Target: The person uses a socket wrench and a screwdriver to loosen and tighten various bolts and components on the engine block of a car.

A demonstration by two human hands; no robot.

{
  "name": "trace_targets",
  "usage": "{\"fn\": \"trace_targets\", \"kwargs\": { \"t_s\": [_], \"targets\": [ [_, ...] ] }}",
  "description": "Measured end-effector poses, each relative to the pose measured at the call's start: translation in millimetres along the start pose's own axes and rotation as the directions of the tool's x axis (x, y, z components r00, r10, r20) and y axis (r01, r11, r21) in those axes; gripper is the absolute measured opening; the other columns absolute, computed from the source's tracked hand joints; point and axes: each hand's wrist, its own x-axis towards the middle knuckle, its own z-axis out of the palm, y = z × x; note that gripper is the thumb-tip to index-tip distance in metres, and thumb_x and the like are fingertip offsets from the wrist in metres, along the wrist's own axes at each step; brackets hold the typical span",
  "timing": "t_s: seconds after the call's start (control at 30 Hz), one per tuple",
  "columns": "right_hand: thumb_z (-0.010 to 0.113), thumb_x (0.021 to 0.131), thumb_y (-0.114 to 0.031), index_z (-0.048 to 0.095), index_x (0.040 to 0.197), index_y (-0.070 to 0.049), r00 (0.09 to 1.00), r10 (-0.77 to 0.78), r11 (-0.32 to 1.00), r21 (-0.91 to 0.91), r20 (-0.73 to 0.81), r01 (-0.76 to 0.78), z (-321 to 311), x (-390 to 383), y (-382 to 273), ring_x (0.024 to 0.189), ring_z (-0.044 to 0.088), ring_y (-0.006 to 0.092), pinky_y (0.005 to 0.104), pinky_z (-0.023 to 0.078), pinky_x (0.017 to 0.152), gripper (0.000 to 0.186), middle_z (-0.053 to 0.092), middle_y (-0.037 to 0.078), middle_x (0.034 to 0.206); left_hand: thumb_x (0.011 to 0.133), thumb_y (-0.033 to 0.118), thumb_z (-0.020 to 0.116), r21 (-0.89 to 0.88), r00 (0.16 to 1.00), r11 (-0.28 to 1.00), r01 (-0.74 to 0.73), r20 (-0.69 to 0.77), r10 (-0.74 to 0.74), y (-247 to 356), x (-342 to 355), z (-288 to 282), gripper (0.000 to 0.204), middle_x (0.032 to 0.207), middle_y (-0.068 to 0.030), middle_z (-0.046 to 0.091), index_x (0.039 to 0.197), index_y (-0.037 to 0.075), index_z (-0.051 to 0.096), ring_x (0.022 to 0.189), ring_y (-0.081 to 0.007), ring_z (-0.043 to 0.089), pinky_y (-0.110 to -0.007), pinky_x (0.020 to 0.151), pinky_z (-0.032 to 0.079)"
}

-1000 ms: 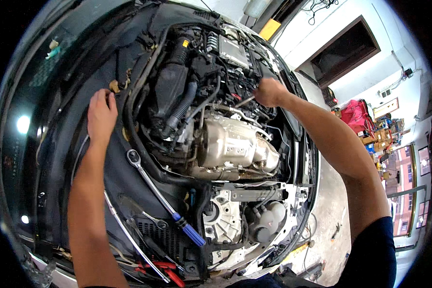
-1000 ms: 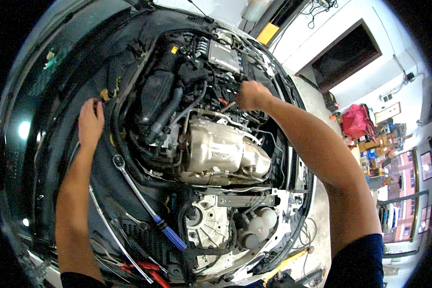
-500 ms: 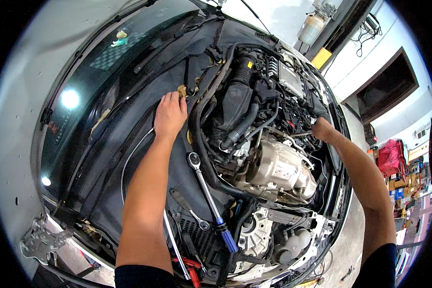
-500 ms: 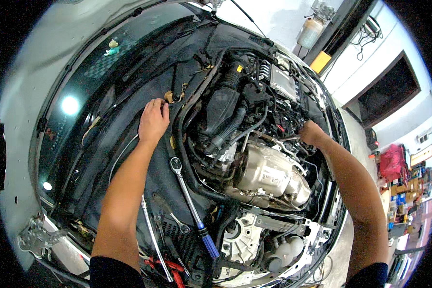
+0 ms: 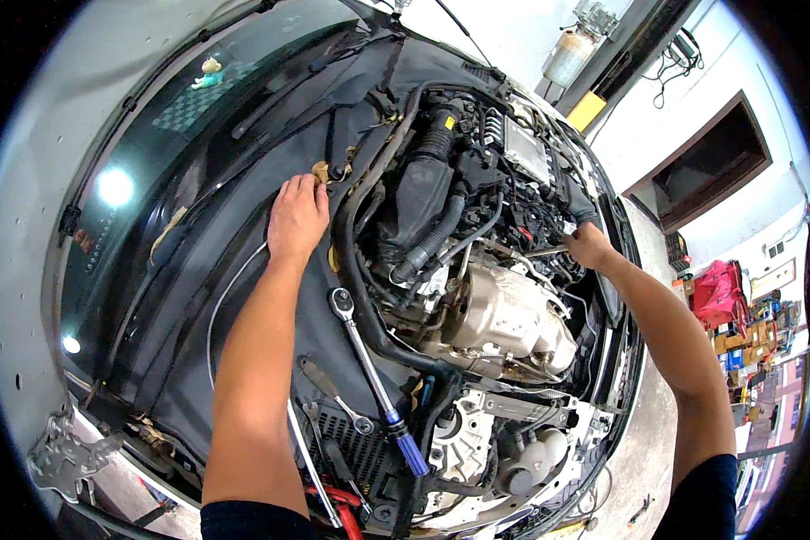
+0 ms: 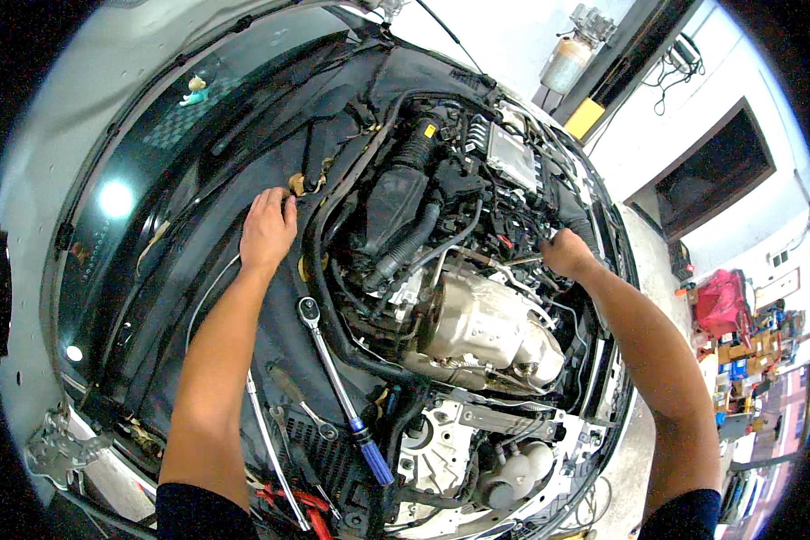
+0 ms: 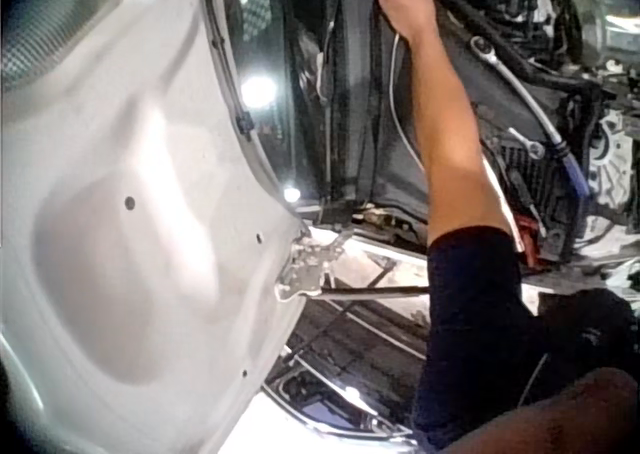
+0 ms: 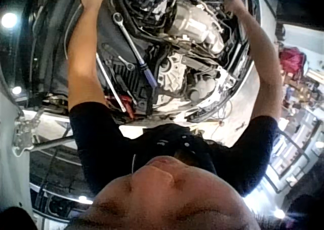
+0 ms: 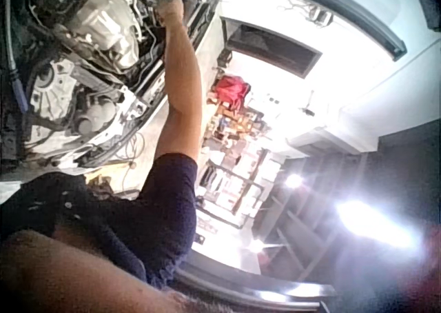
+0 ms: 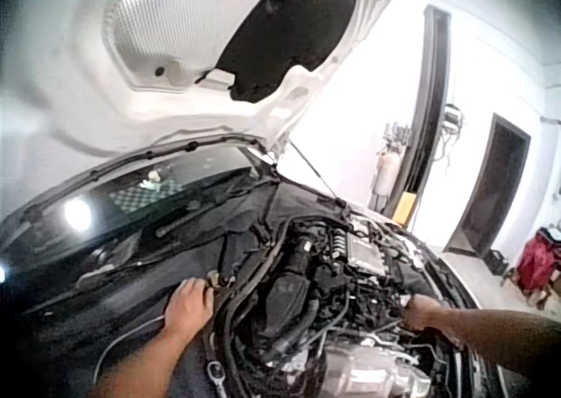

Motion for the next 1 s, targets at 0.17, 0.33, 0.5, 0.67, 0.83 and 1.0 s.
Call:
{"fn": "trace_targets", "kwargs": {
  "t_s": [0.17,0.33,0.5,0.67,0.83,1.0],
  "targets": [
    [0.06,0.079,-0.019,0.063,0.095,-0.005,0.807,-0.59,0.727,-0.41,0.04,0.551,-24,-25,-9,0.09,0.064,0.0384,0.0475,0.051,0.08,0.022,0.066,0.019,0.089,0.093,0.02,0.052,-0.002,0.999,1.0,-0.015,-0.043,0.015,-1,0,-1,0.021,0.096,-0.018,0.06,0.093,0.0,0.057,0.096,-0.0355,0.056,-0.045,0.086,0.046],
    [0.061,0.078,-0.022,0.07,0.086,0.0,0.997,-0.011,0.998,-0.058,-0.072,0.007,-5,-5,-27,0.086,0.067,0.0379,0.0458,0.054,0.08,0.026,0.068,0.023,0.085,0.094,0.019,0.051,0.022,0.998,1.0,-0.017,-0.052,0.018,3,-1,-5,0.021,0.097,-0.0182,0.06,0.094,-0.001,0.057,0.096,-0.035,0.057,-0.043,0.085,0.046],
    [0.059,0.086,-0.03,0.069,0.086,-0.004,0.965,-0.257,0.958,-0.141,-0.048,0.249,-8,-2,-27,0.088,0.065,0.0382,0.0449,0.053,0.08,0.028,0.069,0.016,0.09,0.095,0.019,0.049,0.021,1.0,1.0,0.003,-0.011,-0.003,5,1,-4,0.021,0.097,-0.0171,0.06,0.096,-0.001,0.057,0.097,-0.0344,0.057,-0.043,0.086,0.046],
    [0.062,0.083,-0.02,0.068,0.092,-0.007,0.86,-0.502,0.746,-0.459,0.09,0.483,-30,-25,-55,0.091,0.067,0.0322,0.0424,0.054,0.08,0.017,0.068,0.014,0.092,0.095,0.02,0.049,0.038,1.0,0.999,-0.011,-0.01,0.011,2,-1,-5,0.022,0.096,-0.017,0.06,0.097,-0.001,0.058,0.097,-0.0343,0.056,-0.043,0.087,0.045],
    [0.066,0.079,-0.032,0.071,0.091,-0.003,0.986,-0.162,0.965,-0.212,-0.035,0.151,-28,-34,-83,0.092,0.068,0.0345,0.0443,0.054,0.082,0.032,0.07,0.02,0.094,0.094,0.019,0.051,-0.002,1.0,1.0,-0.002,0.009,0.002,4,1,-6,0.021,0.096,-0.0172,0.06,0.098,-0.001,0.057,0.095,-0.0348,0.057,-0.043,0.085,0.045],
    [0.064,0.082,-0.031,0.072,0.092,-0.004,0.99,-0.139,0.966,-0.216,0.039,0.144,-34,-26,-77,0.093,0.068,0.0337,0.0425,0.054,0.082,0.029,0.07,0.019,0.095,0.094,0.018,0.051,-0.005,1.0,1.0,0.017,0.024,-0.017,6,-1,-4,0.02,0.095,-0.0173,0.059,0.096,-0.001,0.056,0.094,-0.0351,0.056,-0.044,0.084,0.045]
  ]
}}
